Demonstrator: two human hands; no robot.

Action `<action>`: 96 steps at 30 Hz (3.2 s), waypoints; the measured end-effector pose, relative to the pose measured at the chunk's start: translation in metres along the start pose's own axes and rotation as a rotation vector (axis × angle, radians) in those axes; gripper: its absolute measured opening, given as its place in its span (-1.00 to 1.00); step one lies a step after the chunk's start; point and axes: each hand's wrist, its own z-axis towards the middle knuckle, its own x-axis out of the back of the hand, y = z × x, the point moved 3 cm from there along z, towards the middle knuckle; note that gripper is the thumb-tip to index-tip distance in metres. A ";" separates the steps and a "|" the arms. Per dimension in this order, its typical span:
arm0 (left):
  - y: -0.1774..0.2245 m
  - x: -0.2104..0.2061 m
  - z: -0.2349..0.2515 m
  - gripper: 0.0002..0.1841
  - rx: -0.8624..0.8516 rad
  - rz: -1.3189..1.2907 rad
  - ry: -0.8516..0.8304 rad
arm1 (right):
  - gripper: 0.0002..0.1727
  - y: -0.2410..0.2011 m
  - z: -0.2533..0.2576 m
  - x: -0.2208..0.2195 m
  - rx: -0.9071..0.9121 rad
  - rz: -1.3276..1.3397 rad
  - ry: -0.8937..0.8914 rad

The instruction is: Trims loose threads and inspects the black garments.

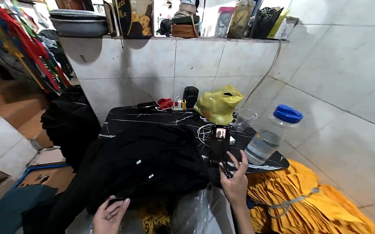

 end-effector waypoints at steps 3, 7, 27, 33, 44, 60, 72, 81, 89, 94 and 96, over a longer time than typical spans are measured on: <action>0.001 -0.004 -0.001 -0.58 -0.174 0.019 -0.068 | -0.38 -0.033 -0.022 -0.007 0.078 0.173 -0.014; -0.005 -0.007 0.001 -0.45 -0.271 0.134 -0.212 | -0.89 -0.103 -0.084 -0.042 0.284 0.444 -0.281; -0.009 -0.001 -0.007 -0.75 -0.406 0.108 -0.131 | -0.71 -0.172 -0.153 -0.119 0.400 0.483 -0.491; -0.010 -0.004 -0.010 -0.57 -0.324 0.072 -0.174 | -0.71 -0.173 -0.151 -0.114 0.341 0.362 -0.574; -0.016 -0.008 -0.006 -0.89 -0.538 0.330 -0.025 | -0.59 -0.168 -0.142 -0.104 0.328 0.447 -0.735; -0.020 -0.002 -0.007 -0.94 -0.415 0.127 -0.058 | -0.63 -0.160 -0.141 -0.112 0.400 0.342 -0.848; -0.011 -0.001 -0.003 -0.67 -0.187 -0.052 0.023 | -0.51 -0.158 -0.157 -0.128 0.243 0.565 -0.749; -0.009 0.008 -0.004 -0.89 -0.354 0.029 -0.042 | -0.78 -0.152 -0.150 -0.130 0.105 0.789 -0.964; -0.018 0.007 -0.009 -0.83 -0.597 0.395 -0.085 | -0.69 -0.155 -0.148 -0.132 -0.008 0.954 -0.963; -0.018 0.012 -0.015 -0.84 -0.705 0.541 -0.031 | -0.71 -0.153 -0.145 -0.129 0.112 0.899 -0.965; -0.015 0.012 -0.016 -0.83 -0.683 0.601 -0.029 | -0.77 -0.153 -0.143 -0.128 0.116 0.867 -0.972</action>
